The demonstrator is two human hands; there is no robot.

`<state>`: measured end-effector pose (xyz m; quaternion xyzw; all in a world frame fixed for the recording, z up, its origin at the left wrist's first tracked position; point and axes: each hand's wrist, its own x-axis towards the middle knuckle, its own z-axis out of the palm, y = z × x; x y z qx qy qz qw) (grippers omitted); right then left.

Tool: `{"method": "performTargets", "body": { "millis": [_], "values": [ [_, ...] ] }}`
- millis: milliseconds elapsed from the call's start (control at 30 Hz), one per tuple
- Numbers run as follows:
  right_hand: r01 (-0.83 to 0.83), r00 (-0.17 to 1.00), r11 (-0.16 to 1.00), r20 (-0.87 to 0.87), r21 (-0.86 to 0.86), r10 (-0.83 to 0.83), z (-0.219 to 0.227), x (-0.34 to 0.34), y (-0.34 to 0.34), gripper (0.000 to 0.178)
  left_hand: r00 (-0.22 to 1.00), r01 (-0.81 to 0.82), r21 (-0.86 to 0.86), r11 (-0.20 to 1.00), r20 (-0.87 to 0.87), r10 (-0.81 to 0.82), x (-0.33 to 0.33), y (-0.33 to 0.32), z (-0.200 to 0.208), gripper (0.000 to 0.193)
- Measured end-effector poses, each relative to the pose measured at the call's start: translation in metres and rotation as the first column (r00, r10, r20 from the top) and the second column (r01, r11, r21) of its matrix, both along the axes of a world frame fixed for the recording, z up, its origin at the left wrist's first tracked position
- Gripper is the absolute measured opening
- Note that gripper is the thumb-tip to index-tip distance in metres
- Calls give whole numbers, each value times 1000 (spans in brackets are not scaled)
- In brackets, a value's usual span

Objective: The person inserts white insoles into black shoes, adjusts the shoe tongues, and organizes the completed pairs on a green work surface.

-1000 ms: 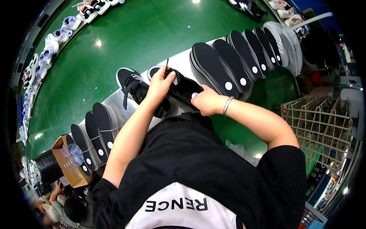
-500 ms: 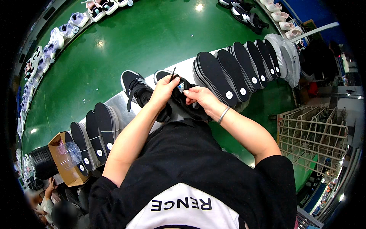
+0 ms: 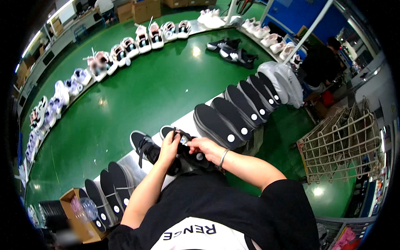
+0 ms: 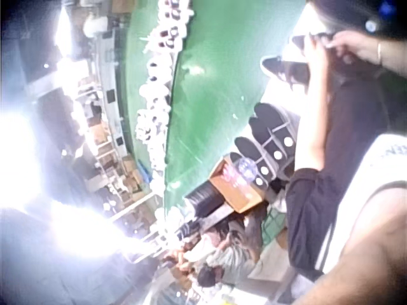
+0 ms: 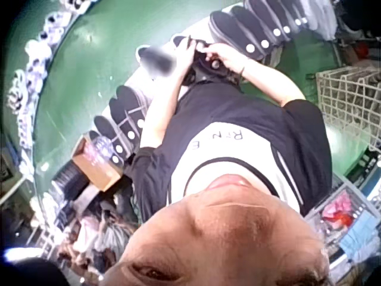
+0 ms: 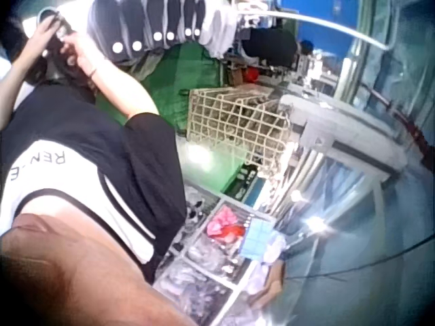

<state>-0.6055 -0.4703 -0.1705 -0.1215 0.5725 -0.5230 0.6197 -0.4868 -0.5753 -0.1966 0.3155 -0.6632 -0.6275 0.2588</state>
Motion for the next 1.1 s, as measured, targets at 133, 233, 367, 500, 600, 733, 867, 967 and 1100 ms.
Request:
{"method": "performTargets", "body": {
  "millis": [133, 233, 367, 500, 600, 733, 867, 967, 1100],
  "values": [
    [53, 967, 949, 252, -312, 29, 10, -14, 24, 11, 999, -4, 26, 1000, 40, 3, 1, -4, -3, 21],
    [79, 996, 960, -13, -269, -86, 16, -22, 37, 10, 989, -9, -152, 988, 146, 31, 2, 4, 15, 29],
    [-33, 953, 964, -300, -262, -48, 44, -4, 39, 11, 985, -141, -666, 733, -23, 169, 16, 24, 72, 48],
    [-145, 923, 926, -384, -348, 1, 49, 13, 36, 11, 978, 188, -143, 972, -63, -198, 26, 33, 84, 20],
    [-223, 895, 889, -445, -400, 25, 51, 17, 33, 13, 984, 163, -9, 987, -72, -163, 32, 37, 77, 10],
    [-229, 638, 945, -769, -233, -35, 49, 20, 18, 19, 994, 47, 76, 996, -100, -40, 68, 28, 76, 10],
    [-231, 517, 972, -851, -38, 90, 11, -5, 30, 44, 998, -54, -165, 985, -38, 49, 105, 19, 92, 11],
    [-264, 741, 965, -643, -11, 195, -34, -11, 47, 50, 970, -245, -167, 955, -42, 241, 139, 14, 115, 12],
    [-256, 871, 966, -439, -21, 221, -38, -17, 42, 47, 708, -640, -444, 627, -23, 706, 222, -8, 110, 10]
  ]
}}
